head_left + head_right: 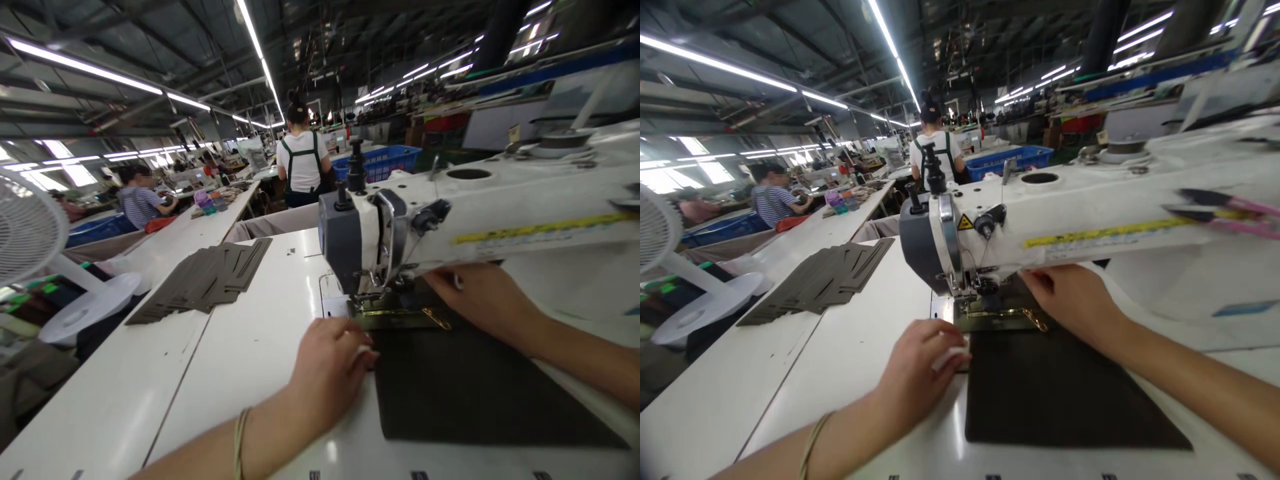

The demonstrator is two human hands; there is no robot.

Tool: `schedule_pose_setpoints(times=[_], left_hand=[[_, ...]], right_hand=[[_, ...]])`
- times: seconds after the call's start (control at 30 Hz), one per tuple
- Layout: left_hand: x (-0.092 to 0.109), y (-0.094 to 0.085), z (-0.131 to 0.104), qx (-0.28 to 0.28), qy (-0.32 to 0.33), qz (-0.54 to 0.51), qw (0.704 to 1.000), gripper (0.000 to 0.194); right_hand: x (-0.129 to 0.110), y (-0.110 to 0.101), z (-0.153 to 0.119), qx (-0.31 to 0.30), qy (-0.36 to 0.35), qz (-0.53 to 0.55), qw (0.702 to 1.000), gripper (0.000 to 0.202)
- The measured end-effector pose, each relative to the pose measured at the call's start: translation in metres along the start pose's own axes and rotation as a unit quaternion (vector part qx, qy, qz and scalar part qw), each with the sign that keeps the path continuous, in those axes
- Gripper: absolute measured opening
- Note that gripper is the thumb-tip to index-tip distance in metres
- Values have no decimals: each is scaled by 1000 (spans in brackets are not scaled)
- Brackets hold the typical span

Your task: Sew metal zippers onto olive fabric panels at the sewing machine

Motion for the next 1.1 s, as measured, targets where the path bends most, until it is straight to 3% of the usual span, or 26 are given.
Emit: schedule_pose_setpoints(times=[0.1,0.17,0.23,0.33,0.67,1.1], left_hand=[[-25,0,-3,-22,4,72,997,21],[-30,9,-1,-23,32,80,996,15],[-31,16,0,-11,50,75,996,9],[-29,20,1,5,71,67,995,7],[-23,17,5,-6,124,93,988,17],[-25,20,10,-3,142,101,985,15]], right_hand=[[-30,29,-7,9,-118,-65,991,28],[-50,47,-18,17,-205,-104,973,26],[-60,61,-24,13,-233,-128,964,27],[-61,71,-21,-15,-221,-133,966,26],[-67,70,-13,-57,-195,-139,969,19],[-60,73,-9,-58,-188,-108,975,23]])
Point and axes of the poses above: each hand's wrist, its own z-axis towards the middle knuckle, its own y-axis out of the palm, x = y × z, the point moved 7 cm from there along z, towards the middle knuckle, and after that the axes turned 14 degrees about y, right-handed, at the moved point
